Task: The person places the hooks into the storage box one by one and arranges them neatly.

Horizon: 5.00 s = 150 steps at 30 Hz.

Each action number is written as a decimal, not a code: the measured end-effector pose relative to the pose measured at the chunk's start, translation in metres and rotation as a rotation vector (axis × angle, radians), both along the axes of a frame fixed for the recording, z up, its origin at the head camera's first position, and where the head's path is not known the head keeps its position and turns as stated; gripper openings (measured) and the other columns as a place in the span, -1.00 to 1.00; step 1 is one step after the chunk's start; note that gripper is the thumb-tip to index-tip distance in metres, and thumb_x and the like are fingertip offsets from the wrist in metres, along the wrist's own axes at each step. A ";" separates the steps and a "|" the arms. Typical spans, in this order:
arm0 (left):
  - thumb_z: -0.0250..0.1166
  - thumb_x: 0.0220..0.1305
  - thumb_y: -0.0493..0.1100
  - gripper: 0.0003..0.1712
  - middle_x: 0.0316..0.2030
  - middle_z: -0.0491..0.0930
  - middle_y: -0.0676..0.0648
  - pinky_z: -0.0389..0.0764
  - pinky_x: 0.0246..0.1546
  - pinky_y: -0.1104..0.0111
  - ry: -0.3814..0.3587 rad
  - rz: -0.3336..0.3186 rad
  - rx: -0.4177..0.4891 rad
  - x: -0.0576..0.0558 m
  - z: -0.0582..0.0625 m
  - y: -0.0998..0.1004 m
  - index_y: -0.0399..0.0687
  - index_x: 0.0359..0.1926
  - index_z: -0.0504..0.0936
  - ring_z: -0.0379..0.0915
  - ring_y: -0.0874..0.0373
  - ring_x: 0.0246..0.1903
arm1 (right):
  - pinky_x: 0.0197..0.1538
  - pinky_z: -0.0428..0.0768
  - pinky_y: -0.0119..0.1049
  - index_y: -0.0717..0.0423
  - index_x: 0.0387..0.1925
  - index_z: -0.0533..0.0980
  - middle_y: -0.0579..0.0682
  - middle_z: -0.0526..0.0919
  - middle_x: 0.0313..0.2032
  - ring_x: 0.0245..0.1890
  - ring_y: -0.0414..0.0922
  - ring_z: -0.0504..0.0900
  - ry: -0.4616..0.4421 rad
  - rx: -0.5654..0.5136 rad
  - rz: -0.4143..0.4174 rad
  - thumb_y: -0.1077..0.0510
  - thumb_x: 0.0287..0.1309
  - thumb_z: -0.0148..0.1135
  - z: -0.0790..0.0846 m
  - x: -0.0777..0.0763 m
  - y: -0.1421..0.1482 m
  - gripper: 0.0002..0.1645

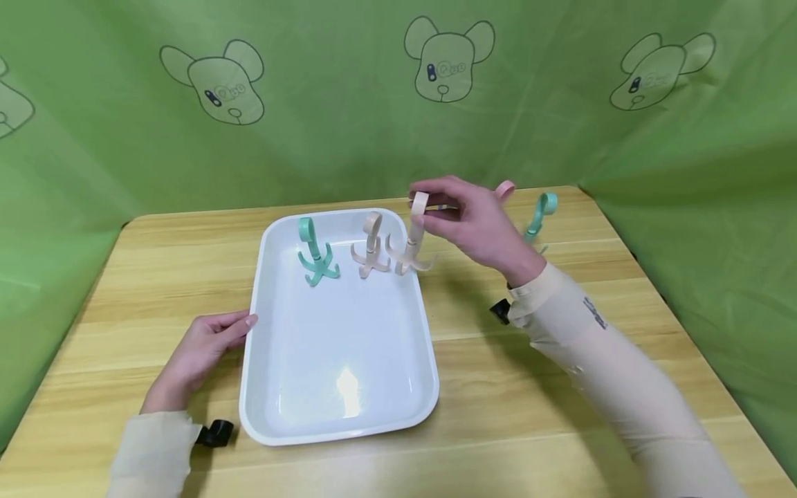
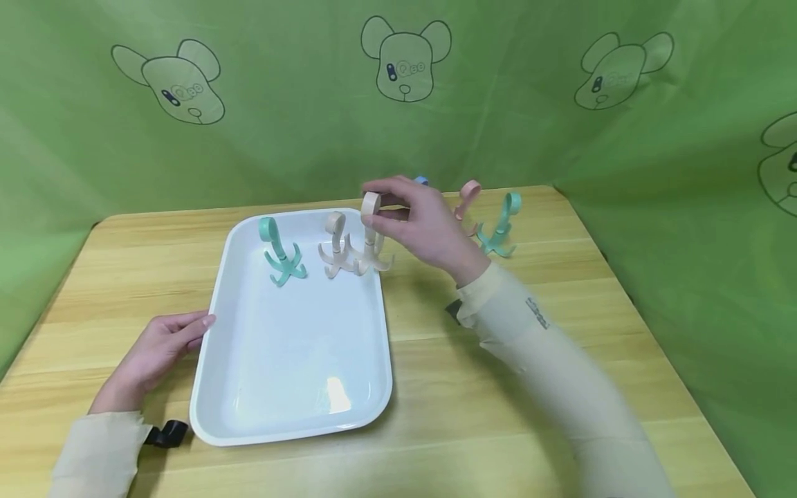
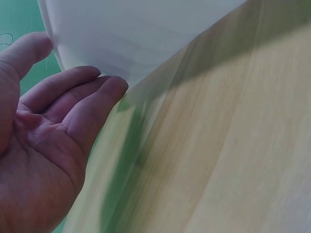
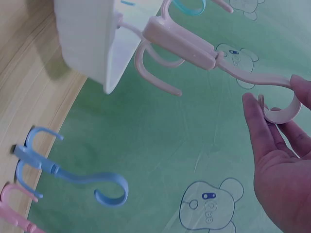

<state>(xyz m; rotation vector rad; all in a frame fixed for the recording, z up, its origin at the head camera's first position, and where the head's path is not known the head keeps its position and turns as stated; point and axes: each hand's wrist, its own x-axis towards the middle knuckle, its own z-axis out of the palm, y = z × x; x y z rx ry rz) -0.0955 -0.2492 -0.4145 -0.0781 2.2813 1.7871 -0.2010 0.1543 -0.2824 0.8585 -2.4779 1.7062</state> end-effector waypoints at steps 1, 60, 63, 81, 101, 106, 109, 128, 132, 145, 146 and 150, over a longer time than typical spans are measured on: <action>0.19 0.45 -0.01 -0.40 0.12 0.51 -0.37 0.61 -0.06 0.39 0.000 0.000 0.001 0.000 0.000 0.000 -0.47 0.22 0.44 0.62 0.15 -0.10 | 0.06 0.60 -0.28 0.29 0.17 0.51 0.14 0.58 0.03 0.04 0.01 0.59 -0.001 -0.006 0.016 0.35 0.21 0.32 0.001 0.000 -0.002 -0.53; 0.20 0.45 -0.03 -0.40 0.13 0.49 -0.40 0.61 -0.07 0.39 -0.016 -0.014 0.011 -0.001 0.001 -0.002 -0.50 0.21 0.43 0.63 0.16 -0.12 | 0.07 0.55 -0.42 0.27 0.00 0.48 0.09 0.59 -0.04 -0.01 -0.17 0.59 -0.187 0.348 0.504 0.38 0.15 0.35 -0.027 -0.014 -0.120 -0.63; 0.19 0.45 -0.03 -0.40 0.12 0.49 -0.41 0.61 -0.06 0.38 -0.012 -0.017 0.012 -0.001 0.001 -0.002 -0.51 0.21 0.43 0.64 0.14 -0.12 | 0.05 0.54 -0.47 0.28 -0.01 0.48 0.16 0.59 -0.01 -0.01 -0.16 0.59 -0.188 0.352 0.502 0.40 0.15 0.34 -0.030 -0.014 -0.122 -0.63; 0.18 0.46 -0.06 -0.41 0.09 0.51 -0.42 0.63 -0.08 0.36 0.004 -0.020 0.050 -0.002 -0.004 -0.001 -0.57 0.19 0.41 0.63 0.19 -0.13 | 0.04 0.53 -0.51 0.23 0.02 0.50 0.03 0.59 -0.03 0.00 -0.19 0.58 -0.177 0.335 0.464 0.37 0.17 0.32 -0.041 -0.015 -0.131 -0.63; 0.16 0.48 -0.08 -0.42 0.11 0.47 -0.45 0.62 -0.07 0.36 0.008 -0.036 0.061 -0.005 -0.007 0.002 -0.59 0.18 0.40 0.64 0.18 -0.14 | 0.08 0.54 -0.41 0.30 0.12 0.50 0.08 0.60 0.03 0.07 -0.11 0.57 -0.201 0.354 0.457 0.20 0.25 0.34 -0.035 -0.018 -0.103 -0.55; 0.15 0.48 -0.07 -0.42 0.09 0.49 -0.45 0.63 -0.08 0.34 0.009 -0.040 0.051 -0.004 -0.006 0.001 -0.59 0.18 0.41 0.65 0.16 -0.15 | 0.04 0.57 -0.39 0.29 0.07 0.54 0.06 0.63 -0.03 -0.01 -0.13 0.61 -0.162 0.311 0.404 0.18 0.26 0.33 -0.030 -0.021 -0.083 -0.60; 0.15 0.48 -0.07 -0.42 0.08 0.50 -0.46 0.64 -0.09 0.33 0.005 -0.042 0.053 -0.003 -0.005 0.001 -0.60 0.18 0.41 0.65 0.15 -0.15 | 0.05 0.57 -0.34 0.28 0.06 0.54 0.02 0.64 -0.06 -0.03 -0.11 0.61 -0.160 0.271 0.371 0.23 0.24 0.34 -0.027 -0.024 -0.069 -0.62; 0.14 0.49 -0.08 -0.41 0.09 0.49 -0.46 0.65 -0.10 0.33 0.007 -0.013 0.062 0.000 -0.006 0.001 -0.61 0.19 0.38 0.65 0.18 -0.17 | 0.03 0.60 -0.22 0.26 0.06 0.54 0.05 0.66 -0.06 -0.06 -0.08 0.61 -0.127 0.103 0.130 0.27 0.29 0.27 -0.016 -0.038 -0.009 -0.67; 0.15 0.48 -0.08 -0.40 0.09 0.49 -0.45 0.64 -0.09 0.34 0.004 -0.013 0.060 0.000 -0.005 0.001 -0.61 0.19 0.38 0.65 0.17 -0.16 | 0.05 0.60 -0.23 0.24 0.09 0.54 0.08 0.65 0.00 0.00 -0.07 0.61 -0.131 0.033 0.086 0.22 0.29 0.28 -0.015 -0.039 0.003 -0.64; 0.16 0.48 -0.05 -0.38 0.08 0.53 -0.41 0.64 -0.10 0.35 -0.019 -0.015 0.059 -0.001 -0.002 0.001 -0.59 0.21 0.38 0.65 0.17 -0.16 | 0.19 0.49 -0.23 0.15 0.18 0.50 0.04 0.58 0.13 0.11 -0.05 0.54 -0.108 -0.007 -0.147 0.15 0.25 0.34 -0.025 -0.048 0.033 -0.52; 0.15 0.48 -0.05 -0.38 0.08 0.53 -0.41 0.64 -0.10 0.34 -0.020 -0.016 0.058 -0.001 -0.002 0.001 -0.59 0.21 0.38 0.65 0.17 -0.16 | 0.20 0.48 -0.23 0.13 0.19 0.49 0.03 0.57 0.14 0.12 -0.05 0.53 -0.112 -0.012 -0.170 0.15 0.25 0.34 -0.026 -0.049 0.033 -0.51; 0.15 0.48 -0.04 -0.38 0.09 0.52 -0.41 0.64 -0.09 0.34 -0.020 -0.019 0.054 0.000 -0.002 0.001 -0.58 0.22 0.38 0.65 0.17 -0.15 | 0.25 0.44 -0.24 0.10 0.24 0.46 0.02 0.53 0.20 0.20 0.00 0.48 -0.136 -0.046 -0.247 0.15 0.22 0.36 -0.030 -0.052 0.035 -0.44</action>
